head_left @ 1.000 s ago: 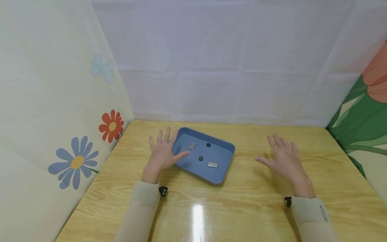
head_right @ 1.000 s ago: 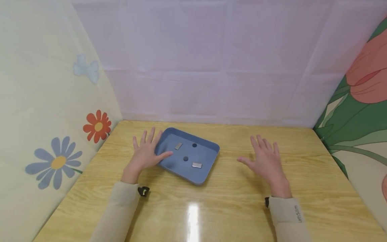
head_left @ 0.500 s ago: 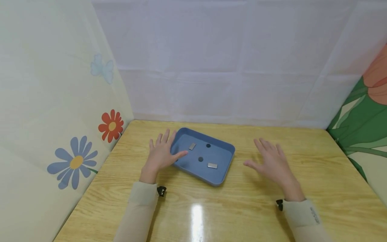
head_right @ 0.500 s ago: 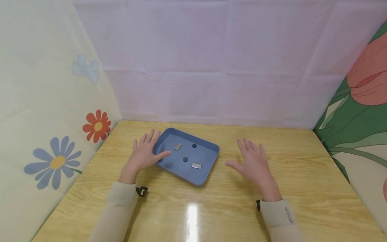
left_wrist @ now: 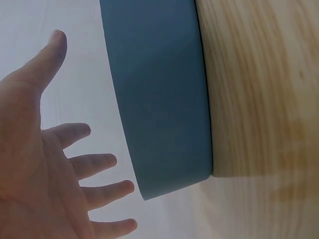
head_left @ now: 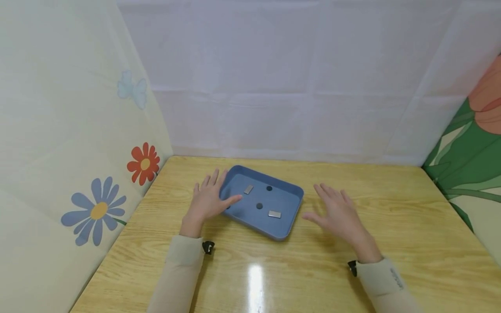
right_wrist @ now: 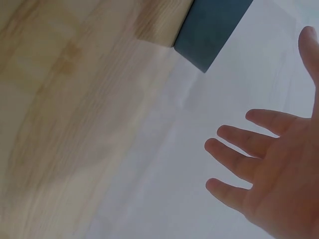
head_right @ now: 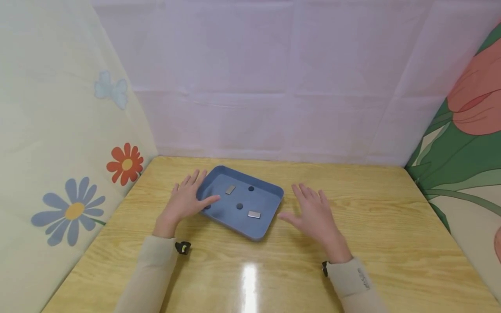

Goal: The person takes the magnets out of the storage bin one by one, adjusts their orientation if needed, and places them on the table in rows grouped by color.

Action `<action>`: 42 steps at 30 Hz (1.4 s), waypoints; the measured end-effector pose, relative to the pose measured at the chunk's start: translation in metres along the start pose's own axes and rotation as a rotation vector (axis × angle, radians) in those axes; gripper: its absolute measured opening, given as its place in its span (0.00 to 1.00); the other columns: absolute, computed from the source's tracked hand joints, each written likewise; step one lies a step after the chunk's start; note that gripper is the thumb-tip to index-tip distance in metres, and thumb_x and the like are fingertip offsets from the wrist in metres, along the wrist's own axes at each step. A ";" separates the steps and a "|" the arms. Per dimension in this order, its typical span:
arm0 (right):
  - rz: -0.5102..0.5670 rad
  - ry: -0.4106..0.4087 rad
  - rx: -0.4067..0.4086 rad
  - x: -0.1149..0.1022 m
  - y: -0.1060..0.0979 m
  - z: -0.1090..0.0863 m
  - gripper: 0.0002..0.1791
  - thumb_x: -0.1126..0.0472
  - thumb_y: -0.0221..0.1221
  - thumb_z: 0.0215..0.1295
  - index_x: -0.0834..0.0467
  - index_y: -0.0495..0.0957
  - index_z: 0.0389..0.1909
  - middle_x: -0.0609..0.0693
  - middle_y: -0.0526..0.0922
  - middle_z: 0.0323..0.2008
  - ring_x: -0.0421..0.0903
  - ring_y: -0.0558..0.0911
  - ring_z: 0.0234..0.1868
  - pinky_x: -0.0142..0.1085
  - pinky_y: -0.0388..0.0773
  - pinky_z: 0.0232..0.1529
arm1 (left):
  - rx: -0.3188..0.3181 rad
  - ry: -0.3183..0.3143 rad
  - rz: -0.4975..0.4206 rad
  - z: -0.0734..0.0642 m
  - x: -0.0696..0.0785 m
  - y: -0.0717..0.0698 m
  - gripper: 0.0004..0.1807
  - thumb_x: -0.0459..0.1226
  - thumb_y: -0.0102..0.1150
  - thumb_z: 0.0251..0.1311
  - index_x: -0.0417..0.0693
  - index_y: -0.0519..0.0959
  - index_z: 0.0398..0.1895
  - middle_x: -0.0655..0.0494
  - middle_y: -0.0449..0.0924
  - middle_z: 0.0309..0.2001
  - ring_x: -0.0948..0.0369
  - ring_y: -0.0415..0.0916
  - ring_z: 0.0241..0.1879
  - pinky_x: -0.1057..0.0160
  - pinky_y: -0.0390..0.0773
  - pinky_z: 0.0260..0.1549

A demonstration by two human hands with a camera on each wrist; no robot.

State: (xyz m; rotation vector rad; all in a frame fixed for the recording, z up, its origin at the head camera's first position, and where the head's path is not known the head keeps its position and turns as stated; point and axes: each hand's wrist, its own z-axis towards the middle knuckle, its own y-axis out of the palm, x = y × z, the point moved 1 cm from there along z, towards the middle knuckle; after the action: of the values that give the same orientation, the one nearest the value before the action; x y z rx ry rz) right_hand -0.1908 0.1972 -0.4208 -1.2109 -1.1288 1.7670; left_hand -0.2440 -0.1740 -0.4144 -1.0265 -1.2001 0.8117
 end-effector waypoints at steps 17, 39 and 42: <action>-0.040 -0.084 -0.002 -0.023 0.015 -0.005 0.56 0.32 0.66 0.61 0.61 0.58 0.80 0.66 0.65 0.76 0.68 0.68 0.75 0.70 0.50 0.78 | -0.031 0.005 -0.039 0.001 -0.004 0.004 0.57 0.73 0.53 0.62 0.59 0.43 0.85 0.42 0.41 0.85 0.34 0.51 0.79 0.26 0.64 0.69; -0.068 -0.114 -0.042 -0.040 0.026 -0.009 0.59 0.28 0.66 0.57 0.64 0.61 0.78 0.68 0.63 0.77 0.67 0.67 0.76 0.68 0.55 0.77 | -0.094 -0.007 -0.086 0.001 -0.009 0.009 0.57 0.72 0.54 0.63 0.52 0.47 0.85 0.40 0.47 0.84 0.35 0.53 0.79 0.29 0.65 0.70; -0.057 -0.093 -0.072 -0.042 0.027 -0.010 0.61 0.27 0.65 0.57 0.66 0.59 0.78 0.68 0.62 0.77 0.66 0.67 0.76 0.69 0.56 0.76 | -0.095 -0.002 -0.083 0.001 -0.008 0.008 0.55 0.69 0.56 0.64 0.49 0.50 0.84 0.39 0.49 0.83 0.35 0.54 0.79 0.30 0.66 0.70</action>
State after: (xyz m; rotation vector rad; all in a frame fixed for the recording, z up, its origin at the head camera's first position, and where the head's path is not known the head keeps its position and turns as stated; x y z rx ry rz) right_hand -0.1701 0.1524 -0.4336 -1.1365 -1.2784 1.7685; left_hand -0.2462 -0.1785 -0.4249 -1.0460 -1.2848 0.6969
